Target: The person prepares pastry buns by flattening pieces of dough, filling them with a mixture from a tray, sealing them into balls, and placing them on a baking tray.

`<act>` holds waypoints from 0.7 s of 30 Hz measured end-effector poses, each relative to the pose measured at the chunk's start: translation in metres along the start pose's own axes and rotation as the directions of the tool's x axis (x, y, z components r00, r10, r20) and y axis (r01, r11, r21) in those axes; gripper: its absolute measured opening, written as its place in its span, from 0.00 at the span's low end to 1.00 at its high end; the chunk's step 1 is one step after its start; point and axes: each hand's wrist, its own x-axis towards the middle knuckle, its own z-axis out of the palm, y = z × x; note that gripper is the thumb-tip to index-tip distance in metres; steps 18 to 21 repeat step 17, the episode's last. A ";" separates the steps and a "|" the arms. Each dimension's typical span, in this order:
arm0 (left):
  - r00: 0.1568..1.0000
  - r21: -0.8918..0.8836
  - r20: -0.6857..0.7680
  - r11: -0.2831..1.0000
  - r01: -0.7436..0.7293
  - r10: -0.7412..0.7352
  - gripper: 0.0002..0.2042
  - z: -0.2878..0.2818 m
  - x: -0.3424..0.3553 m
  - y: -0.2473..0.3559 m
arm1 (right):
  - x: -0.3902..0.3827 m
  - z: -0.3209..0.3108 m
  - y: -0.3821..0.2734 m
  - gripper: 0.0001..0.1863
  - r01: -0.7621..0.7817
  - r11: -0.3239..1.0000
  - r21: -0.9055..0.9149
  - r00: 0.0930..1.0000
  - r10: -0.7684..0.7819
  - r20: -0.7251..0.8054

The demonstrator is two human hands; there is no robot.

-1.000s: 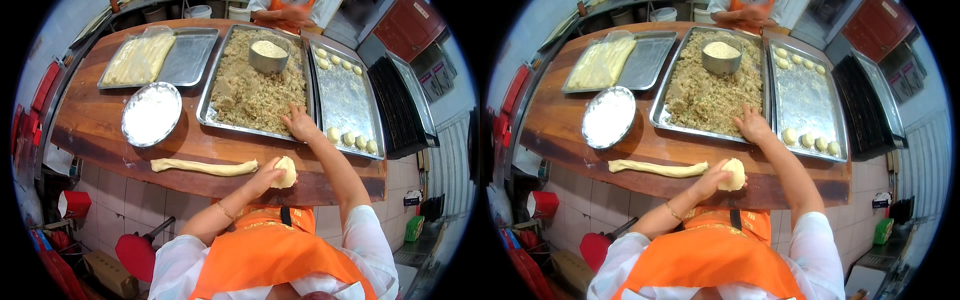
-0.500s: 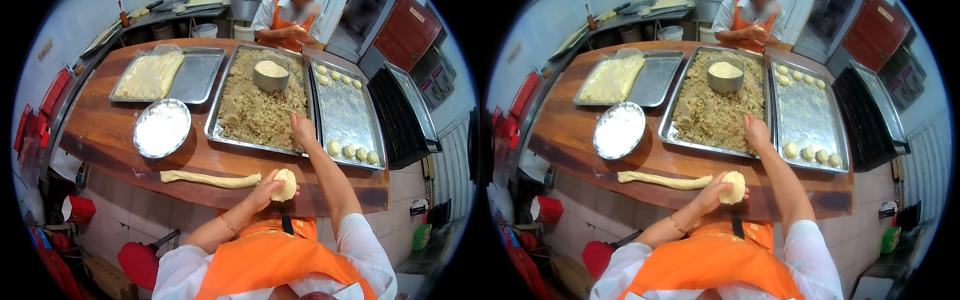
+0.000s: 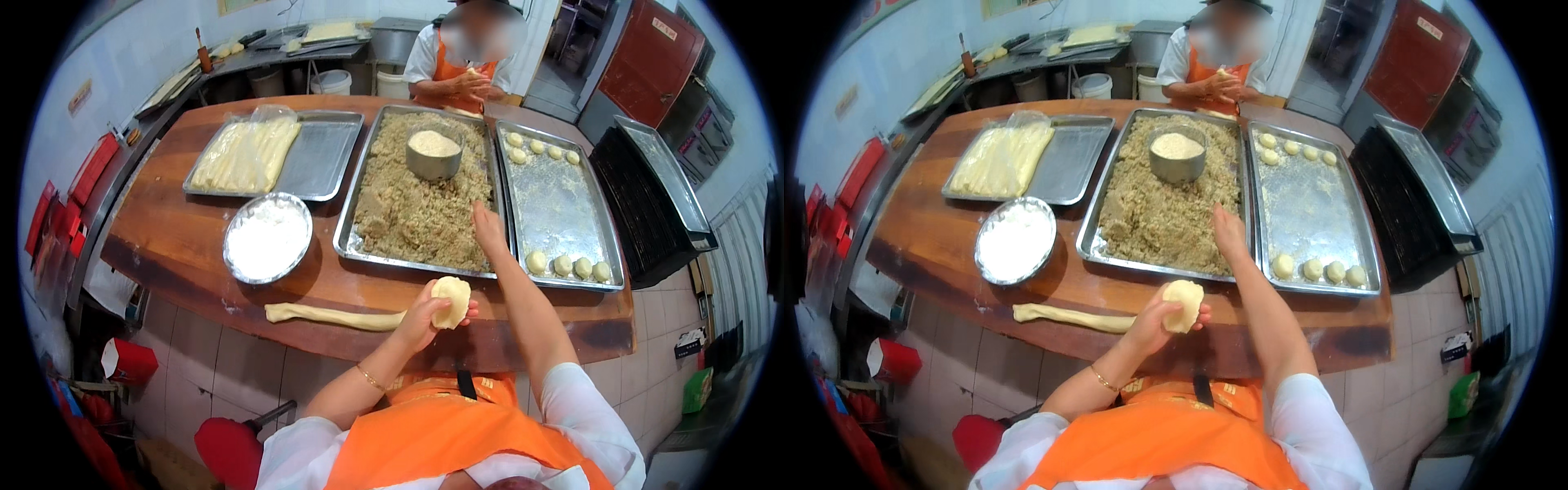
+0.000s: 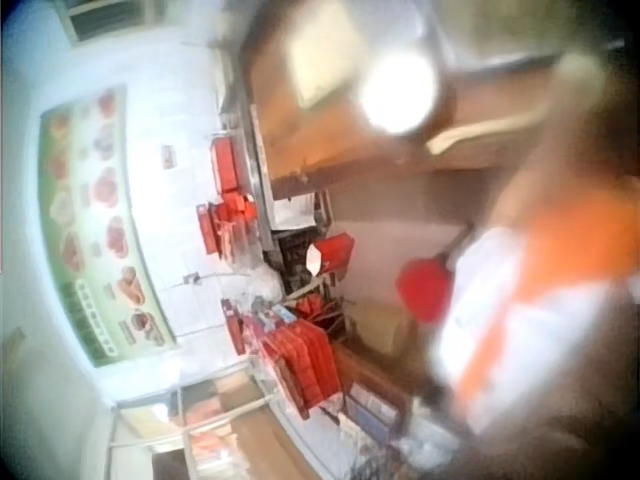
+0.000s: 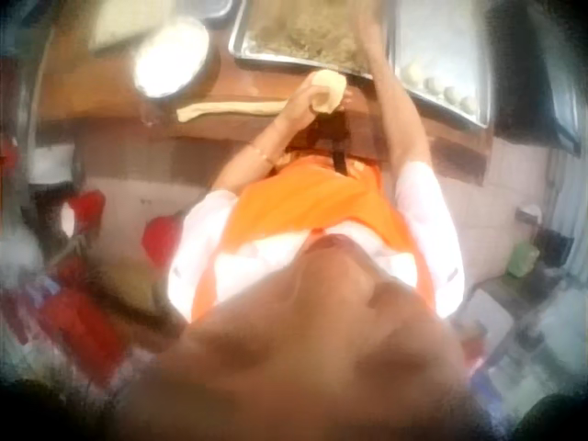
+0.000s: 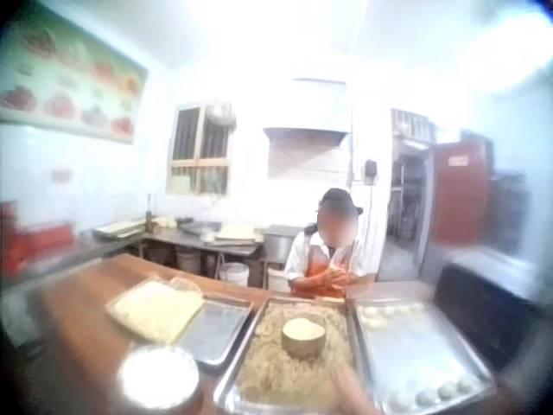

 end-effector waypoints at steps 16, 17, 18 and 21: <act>0.965 0.056 -0.197 0.985 -0.163 0.171 0.19 -0.015 0.023 0.015 | -0.005 0.012 0.003 0.22 -0.315 0.724 0.613 0.941 0.157 0.299; 0.965 0.058 -0.200 0.985 -0.161 0.170 0.19 -0.016 0.022 0.015 | -0.006 0.015 0.005 0.29 -0.258 0.743 0.617 0.947 0.069 0.313; 0.965 0.058 -0.200 0.985 -0.161 0.170 0.19 -0.016 0.022 0.015 | -0.006 0.015 0.005 0.29 -0.258 0.743 0.617 0.947 0.069 0.313; 0.965 0.058 -0.200 0.985 -0.161 0.170 0.19 -0.016 0.022 0.015 | -0.006 0.015 0.005 0.29 -0.258 0.743 0.617 0.947 0.069 0.313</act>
